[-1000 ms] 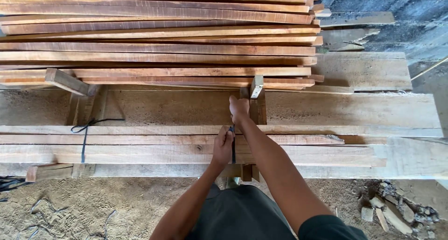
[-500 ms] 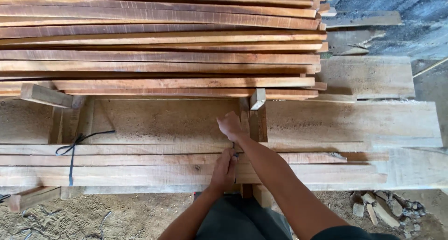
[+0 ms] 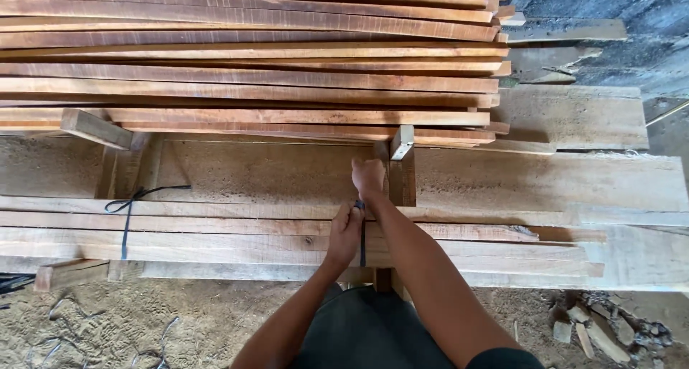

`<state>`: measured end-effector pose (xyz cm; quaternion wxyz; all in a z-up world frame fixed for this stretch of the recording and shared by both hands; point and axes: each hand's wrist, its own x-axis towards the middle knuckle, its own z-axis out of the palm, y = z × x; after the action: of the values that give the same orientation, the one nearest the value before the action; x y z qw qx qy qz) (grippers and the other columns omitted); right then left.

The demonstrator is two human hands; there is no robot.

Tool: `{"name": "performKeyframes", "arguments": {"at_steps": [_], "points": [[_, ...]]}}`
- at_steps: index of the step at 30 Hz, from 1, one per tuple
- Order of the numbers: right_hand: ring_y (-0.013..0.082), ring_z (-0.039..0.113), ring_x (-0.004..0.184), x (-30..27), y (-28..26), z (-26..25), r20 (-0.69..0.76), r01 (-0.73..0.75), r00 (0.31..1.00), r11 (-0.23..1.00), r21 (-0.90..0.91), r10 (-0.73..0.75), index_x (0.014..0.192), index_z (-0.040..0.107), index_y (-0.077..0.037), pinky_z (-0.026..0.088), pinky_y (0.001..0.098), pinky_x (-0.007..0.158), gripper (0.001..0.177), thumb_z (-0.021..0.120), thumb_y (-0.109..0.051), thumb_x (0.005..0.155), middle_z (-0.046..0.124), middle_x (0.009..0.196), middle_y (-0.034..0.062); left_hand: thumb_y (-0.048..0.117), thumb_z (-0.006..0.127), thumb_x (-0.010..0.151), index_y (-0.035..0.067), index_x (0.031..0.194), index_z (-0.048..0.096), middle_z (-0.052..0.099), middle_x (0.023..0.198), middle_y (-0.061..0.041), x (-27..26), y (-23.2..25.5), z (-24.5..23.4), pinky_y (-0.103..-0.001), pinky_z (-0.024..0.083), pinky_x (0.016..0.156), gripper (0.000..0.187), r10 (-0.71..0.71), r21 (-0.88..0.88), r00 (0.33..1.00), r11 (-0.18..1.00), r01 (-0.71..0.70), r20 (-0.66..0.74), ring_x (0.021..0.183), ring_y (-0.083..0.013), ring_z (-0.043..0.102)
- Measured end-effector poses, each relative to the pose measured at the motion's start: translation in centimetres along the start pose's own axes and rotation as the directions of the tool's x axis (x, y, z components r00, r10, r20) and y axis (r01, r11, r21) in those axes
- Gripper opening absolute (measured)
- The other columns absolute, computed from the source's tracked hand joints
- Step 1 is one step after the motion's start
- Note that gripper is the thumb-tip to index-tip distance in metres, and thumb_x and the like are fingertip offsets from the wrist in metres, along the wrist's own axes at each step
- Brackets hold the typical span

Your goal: Bundling multiple thin wood strips together using rubber ties.

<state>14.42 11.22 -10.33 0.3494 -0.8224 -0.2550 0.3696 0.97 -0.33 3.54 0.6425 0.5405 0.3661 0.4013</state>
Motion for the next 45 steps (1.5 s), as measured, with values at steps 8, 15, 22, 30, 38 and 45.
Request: {"name": "performKeyframes", "arguments": {"at_steps": [8,15,22,30,38,45], "points": [[0.0113,0.032,0.047,-2.4,-1.8,-1.5,-0.098,0.128,0.989,0.979,0.160,-0.113,0.045,0.041,-0.011,0.036,0.0395,0.046,0.044,0.058,-0.024,0.083,0.027,0.043,0.0054,0.008,0.034,0.113,0.009,0.093,0.053,0.044,0.083,0.005,-1.2,-2.4,0.1,-0.030,0.042,0.078,0.028,0.037,-0.003,0.999,0.999,-0.037,-0.019,0.081,-0.0082,0.043],[0.0125,0.034,0.039,-2.8,-2.0,-0.9,0.013,0.171,0.985,0.984,0.057,-0.172,0.042,0.049,-0.011,0.034,0.0368,0.042,0.045,0.059,-0.024,0.084,0.033,0.039,0.0032,0.012,0.042,0.110,0.011,0.088,0.057,0.051,0.071,0.001,-1.0,-1.6,-0.4,-0.032,0.045,0.067,0.026,0.091,0.224,0.995,0.970,-0.097,0.037,0.066,-0.0134,0.051],[0.0171,0.040,0.041,1.2,2.4,2.9,0.195,0.111,0.977,0.987,-0.114,-0.087,0.048,0.048,-0.006,0.036,0.0399,0.038,0.049,0.070,-0.028,0.085,0.040,0.044,0.0079,0.006,0.040,0.110,0.009,0.094,0.054,0.049,0.078,0.000,0.1,-0.2,-0.6,-0.033,0.047,0.072,0.021,0.106,0.265,0.989,0.955,-0.130,0.104,0.073,-0.0144,0.053],[0.0189,0.043,0.046,1.3,2.3,1.8,0.055,0.163,0.986,0.983,-0.082,-0.159,0.049,0.051,-0.004,0.035,0.0408,0.042,0.046,0.071,-0.026,0.084,0.040,0.046,0.0098,0.009,0.039,0.112,0.010,0.085,0.054,0.047,0.071,0.001,-0.1,0.4,-0.6,-0.029,0.044,0.066,0.031,0.054,0.220,0.995,0.973,-0.070,0.081,0.066,-0.0121,0.049],[0.0106,0.037,0.042,-1.8,-1.3,-1.1,-0.136,0.211,0.972,0.968,0.134,-0.193,0.045,0.045,-0.010,0.038,0.0358,0.044,0.047,0.061,-0.021,0.088,0.037,0.041,0.0064,0.011,0.034,0.114,0.015,0.086,0.045,0.035,0.082,0.010,-0.9,0.3,1.0,-0.022,0.034,0.072,0.030,-0.182,-0.260,0.969,0.956,0.135,-0.165,0.080,-0.0021,0.035],[0.0060,0.027,0.047,-3.5,-2.8,-2.1,-0.104,0.256,0.965,0.954,0.154,-0.242,0.046,0.037,-0.014,0.031,0.0353,0.043,0.046,0.057,-0.018,0.087,0.027,0.042,0.0006,0.010,0.032,0.114,0.013,0.088,0.049,0.033,0.079,0.007,-1.1,-2.3,-0.4,-0.026,0.036,0.072,0.031,-0.028,-0.076,0.999,0.997,0.025,-0.033,0.077,-0.0046,0.037]]}}
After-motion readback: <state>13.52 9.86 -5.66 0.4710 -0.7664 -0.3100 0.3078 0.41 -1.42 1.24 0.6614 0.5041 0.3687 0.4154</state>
